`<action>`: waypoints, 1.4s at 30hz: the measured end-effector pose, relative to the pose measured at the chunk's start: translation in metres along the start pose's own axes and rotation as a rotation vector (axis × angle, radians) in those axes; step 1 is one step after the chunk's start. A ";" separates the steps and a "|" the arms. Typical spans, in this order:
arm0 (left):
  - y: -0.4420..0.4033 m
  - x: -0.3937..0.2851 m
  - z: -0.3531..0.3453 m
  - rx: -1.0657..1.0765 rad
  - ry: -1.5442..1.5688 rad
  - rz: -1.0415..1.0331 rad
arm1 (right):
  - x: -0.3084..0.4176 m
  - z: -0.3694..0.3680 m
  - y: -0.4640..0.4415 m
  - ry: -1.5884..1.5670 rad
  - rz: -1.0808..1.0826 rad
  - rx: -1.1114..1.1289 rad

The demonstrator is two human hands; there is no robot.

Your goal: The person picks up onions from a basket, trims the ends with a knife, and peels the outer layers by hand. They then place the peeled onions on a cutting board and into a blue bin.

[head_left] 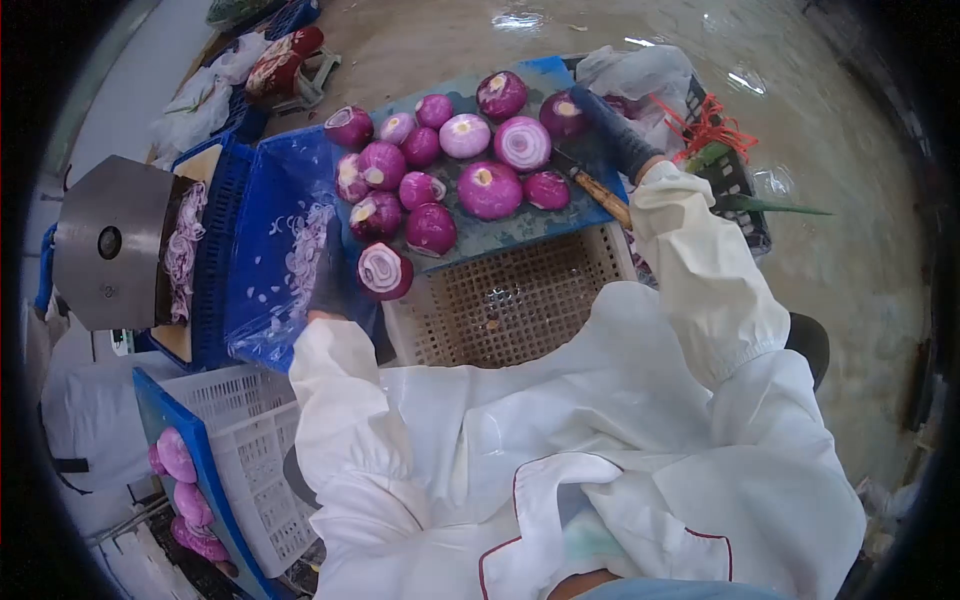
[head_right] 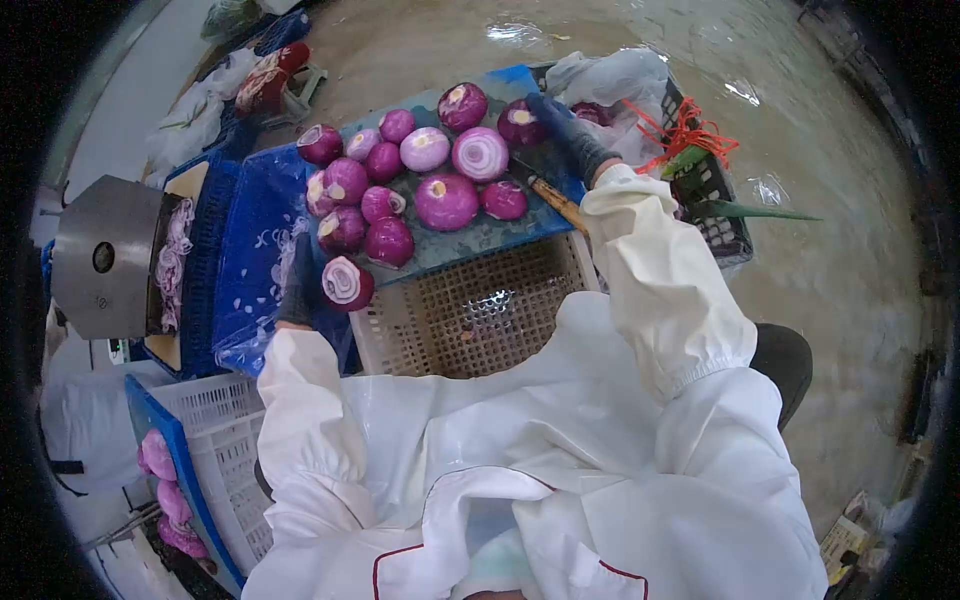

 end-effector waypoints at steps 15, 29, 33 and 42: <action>-0.031 0.003 0.059 -0.123 -0.180 -0.053 | 0.011 0.006 0.009 0.420 0.181 -0.092; 0.025 0.003 -0.152 -0.205 -1.525 -1.003 | 0.049 -0.003 0.087 1.242 0.579 -0.400; 0.007 0.092 -0.195 0.170 -1.712 -0.928 | 0.024 -0.039 0.156 1.586 0.442 -0.228; -0.018 0.161 -0.195 -0.001 -1.789 -0.819 | 0.023 -0.019 0.257 1.510 0.103 -0.149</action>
Point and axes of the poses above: each hand's wrist, its own y-axis away from the middle knuckle, its own z-axis out of the back of the hand, x = y × z, the point moved 2 cm from there along -y, towards the middle knuckle, and after that the axes turned 1 degree about -y, right-handed, at the moved point
